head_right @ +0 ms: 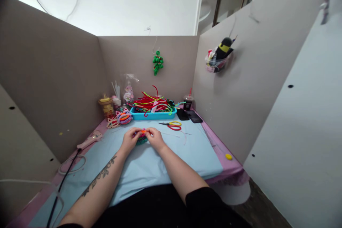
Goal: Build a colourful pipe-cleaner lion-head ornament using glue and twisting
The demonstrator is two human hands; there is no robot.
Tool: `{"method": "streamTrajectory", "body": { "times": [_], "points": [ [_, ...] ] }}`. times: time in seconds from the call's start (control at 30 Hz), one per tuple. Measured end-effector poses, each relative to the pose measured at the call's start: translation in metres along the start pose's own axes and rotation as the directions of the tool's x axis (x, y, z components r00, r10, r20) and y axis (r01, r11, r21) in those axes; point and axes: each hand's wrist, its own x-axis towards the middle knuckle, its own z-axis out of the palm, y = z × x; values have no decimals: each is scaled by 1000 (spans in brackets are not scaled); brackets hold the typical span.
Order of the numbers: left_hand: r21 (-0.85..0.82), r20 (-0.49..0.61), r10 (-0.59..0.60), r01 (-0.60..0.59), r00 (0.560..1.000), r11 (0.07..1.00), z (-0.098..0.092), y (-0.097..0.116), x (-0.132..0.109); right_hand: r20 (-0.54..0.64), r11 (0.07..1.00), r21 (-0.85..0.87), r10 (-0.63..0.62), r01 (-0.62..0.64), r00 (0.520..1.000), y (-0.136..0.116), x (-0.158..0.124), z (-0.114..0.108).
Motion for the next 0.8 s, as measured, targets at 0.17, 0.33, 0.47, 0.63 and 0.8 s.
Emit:
{"method": "streamTrajectory", "body": {
  "times": [0.17, 0.33, 0.47, 0.63, 0.8],
  "points": [
    [1, 6, -19, 19, 1000, 1000, 1, 3, -1, -55, 998, -52, -47, 44, 997, -3, 1, -2],
    [-8, -5, -59, 59, 998, 998, 1, 6, 0, -16, 971, -159, -185, 180, 983, -5, 1, -3],
    [-22, 3, -97, 98, 995, 995, 1, 5, 0, -22, 966, -179, -193, 186, 981, -3, 1, -4],
    [-65, -2, -131, 130, 991, 989, 1, 4, 0, -45, 968, -163, -201, 192, 979, 0, 1, -3],
    [-96, -10, -142, 140, 990, 985, 0, 5, 0, -36, 971, -161, -185, 177, 982, 0, 1, -4]
  ]
}}
